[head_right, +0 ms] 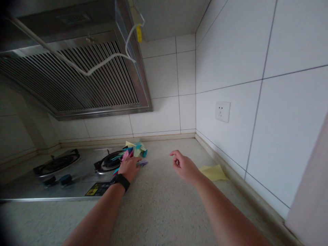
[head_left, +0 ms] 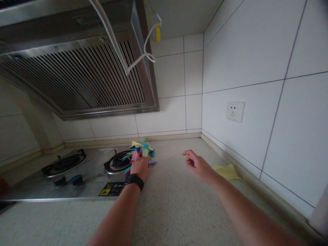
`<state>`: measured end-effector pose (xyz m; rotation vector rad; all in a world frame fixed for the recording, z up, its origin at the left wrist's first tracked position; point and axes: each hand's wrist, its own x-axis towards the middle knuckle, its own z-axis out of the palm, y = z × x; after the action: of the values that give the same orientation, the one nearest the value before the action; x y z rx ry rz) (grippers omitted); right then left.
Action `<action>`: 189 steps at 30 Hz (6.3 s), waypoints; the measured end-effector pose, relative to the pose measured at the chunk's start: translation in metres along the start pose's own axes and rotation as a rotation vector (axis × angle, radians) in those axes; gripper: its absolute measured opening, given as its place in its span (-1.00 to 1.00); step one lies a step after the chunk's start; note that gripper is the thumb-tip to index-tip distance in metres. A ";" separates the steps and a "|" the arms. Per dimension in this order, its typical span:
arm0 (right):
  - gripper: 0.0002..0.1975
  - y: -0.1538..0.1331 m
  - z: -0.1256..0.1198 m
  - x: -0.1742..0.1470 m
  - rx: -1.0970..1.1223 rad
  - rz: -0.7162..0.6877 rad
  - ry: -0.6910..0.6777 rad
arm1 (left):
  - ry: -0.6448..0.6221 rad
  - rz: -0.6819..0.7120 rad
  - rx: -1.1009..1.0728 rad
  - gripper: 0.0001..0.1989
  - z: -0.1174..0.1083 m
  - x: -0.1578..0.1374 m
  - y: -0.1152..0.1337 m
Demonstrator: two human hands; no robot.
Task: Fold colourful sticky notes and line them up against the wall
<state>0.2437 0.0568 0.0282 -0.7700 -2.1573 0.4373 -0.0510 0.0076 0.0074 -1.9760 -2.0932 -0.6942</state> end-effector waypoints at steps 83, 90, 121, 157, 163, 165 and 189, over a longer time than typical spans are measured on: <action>-0.68 -0.012 0.023 -0.004 0.318 0.123 -0.409 | -0.405 0.055 -1.100 -0.60 -0.006 -0.021 0.069; -0.63 -0.015 0.019 -0.004 0.311 0.139 -0.421 | -0.429 0.034 -1.152 -0.61 -0.006 -0.021 0.069; -0.54 -0.013 0.013 -0.002 0.396 0.177 -0.370 | -0.448 0.023 -1.335 -0.57 -0.015 -0.021 0.064; -0.57 -0.017 0.010 -0.002 0.539 0.157 -0.394 | -0.290 0.016 -1.320 -0.68 -0.017 -0.017 0.063; -0.58 -0.017 0.008 -0.001 0.380 0.150 -0.363 | -0.305 -0.016 -1.313 -0.68 -0.015 -0.018 0.064; -0.60 -0.018 0.008 -0.002 0.255 0.120 -0.317 | -0.318 0.009 -1.291 -0.66 -0.014 -0.019 0.065; -0.67 -0.019 0.012 -0.003 0.217 0.086 -0.381 | -0.437 0.088 -1.268 -0.70 -0.011 -0.021 0.067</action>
<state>0.2291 0.0395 0.0292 -0.7011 -2.3763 0.9091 0.0147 -0.0156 0.0215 -2.9713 -1.8536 -2.0964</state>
